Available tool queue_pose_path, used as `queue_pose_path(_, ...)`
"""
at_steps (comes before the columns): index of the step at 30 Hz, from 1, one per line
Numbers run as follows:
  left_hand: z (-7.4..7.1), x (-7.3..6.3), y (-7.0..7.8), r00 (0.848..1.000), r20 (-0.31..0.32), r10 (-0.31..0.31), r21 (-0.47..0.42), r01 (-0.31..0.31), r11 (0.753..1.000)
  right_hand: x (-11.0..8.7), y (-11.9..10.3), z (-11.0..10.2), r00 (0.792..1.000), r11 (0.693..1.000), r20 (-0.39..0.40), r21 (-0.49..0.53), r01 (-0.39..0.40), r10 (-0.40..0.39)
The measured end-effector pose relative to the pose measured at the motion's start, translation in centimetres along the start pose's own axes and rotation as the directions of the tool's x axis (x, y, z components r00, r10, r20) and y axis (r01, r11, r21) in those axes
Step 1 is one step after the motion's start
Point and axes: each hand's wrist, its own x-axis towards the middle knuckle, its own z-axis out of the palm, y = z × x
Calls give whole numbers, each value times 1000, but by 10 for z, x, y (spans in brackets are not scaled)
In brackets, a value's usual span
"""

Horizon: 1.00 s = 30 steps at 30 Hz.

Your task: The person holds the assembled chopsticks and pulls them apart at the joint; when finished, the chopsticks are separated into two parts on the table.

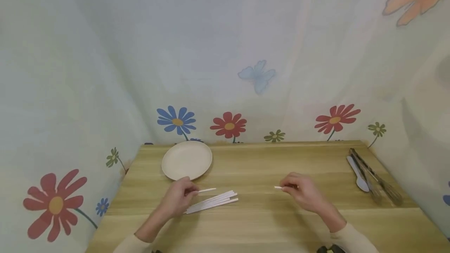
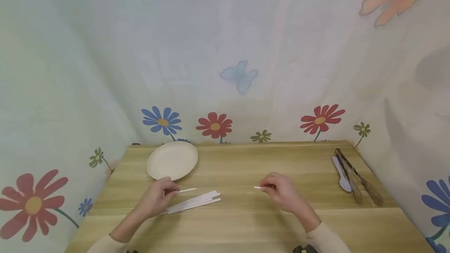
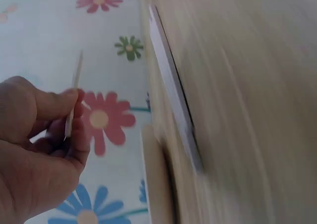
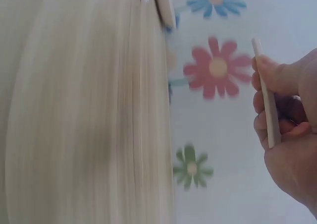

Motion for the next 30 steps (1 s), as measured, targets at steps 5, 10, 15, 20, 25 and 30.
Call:
queue_pose_path(5,8,3,6,990,91,112,-116,-102,988,2,-4,-1,992,998,115,43,37,-42)
queue_pose_path(10,15,4,11,994,72,83,-123,-73,990,-2,-6,-2,995,998,97,57,3,-8)
queue_pose_path(15,13,3,11,994,103,33,-110,-22,994,-3,-6,-3,997,999,75,49,-7,3)
queue_pose_path(20,11,0,11,993,114,17,-115,-4,993,-3,-8,-3,996,998,92,58,-13,7)
queue_pose_path(25,11,-1,12,989,145,-7,-133,26,991,-4,-10,-4,993,996,115,76,-39,31)
queue_pose_path(30,10,-3,14,983,182,-22,-163,52,985,-9,-10,-4,990,995,134,83,-59,48)
